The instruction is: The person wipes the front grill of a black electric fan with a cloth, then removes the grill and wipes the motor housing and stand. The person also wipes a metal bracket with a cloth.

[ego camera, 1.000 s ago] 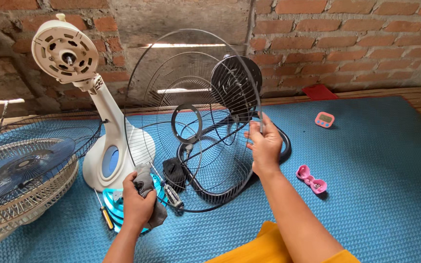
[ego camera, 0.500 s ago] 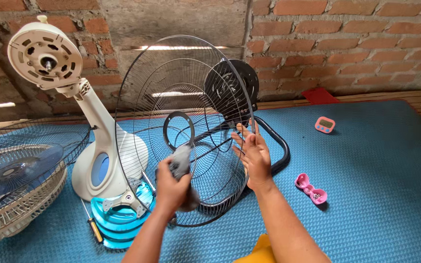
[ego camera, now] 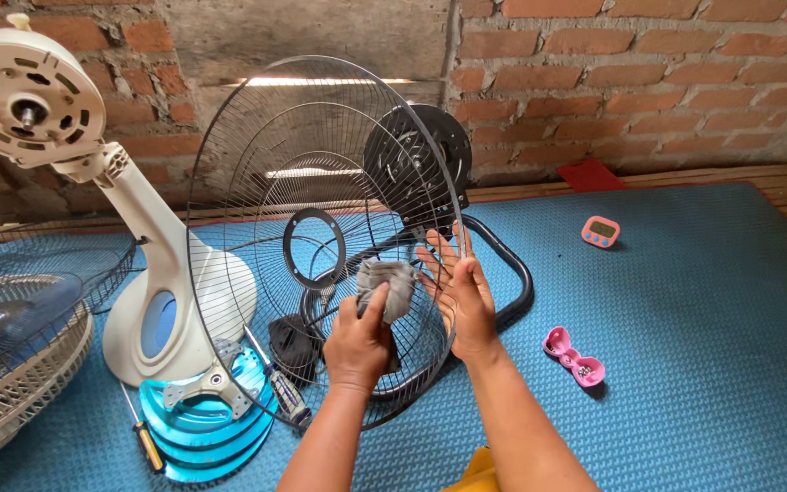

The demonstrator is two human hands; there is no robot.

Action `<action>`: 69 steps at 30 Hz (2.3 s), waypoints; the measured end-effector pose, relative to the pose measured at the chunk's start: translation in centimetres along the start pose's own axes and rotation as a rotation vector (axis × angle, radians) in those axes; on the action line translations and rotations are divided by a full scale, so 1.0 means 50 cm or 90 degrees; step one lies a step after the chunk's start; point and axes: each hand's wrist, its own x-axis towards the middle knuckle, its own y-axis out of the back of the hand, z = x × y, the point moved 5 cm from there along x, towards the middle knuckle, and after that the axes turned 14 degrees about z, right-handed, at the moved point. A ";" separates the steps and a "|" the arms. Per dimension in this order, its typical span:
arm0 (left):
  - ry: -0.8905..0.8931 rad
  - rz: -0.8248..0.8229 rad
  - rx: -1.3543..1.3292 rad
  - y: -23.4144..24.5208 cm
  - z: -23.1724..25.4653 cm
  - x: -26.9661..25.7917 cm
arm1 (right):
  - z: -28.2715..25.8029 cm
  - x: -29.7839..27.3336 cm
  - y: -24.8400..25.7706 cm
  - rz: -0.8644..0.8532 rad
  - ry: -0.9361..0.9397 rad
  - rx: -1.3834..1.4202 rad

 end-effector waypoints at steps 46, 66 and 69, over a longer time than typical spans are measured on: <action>0.045 -0.313 -0.332 0.039 0.037 0.003 | -0.015 -0.007 0.019 0.039 0.259 -0.170; 0.015 -0.246 -0.318 0.024 0.093 0.005 | 0.002 -0.024 0.035 0.014 0.232 -0.189; -0.019 -0.317 -0.189 0.050 0.068 -0.021 | 0.000 -0.023 0.032 0.010 0.248 -0.194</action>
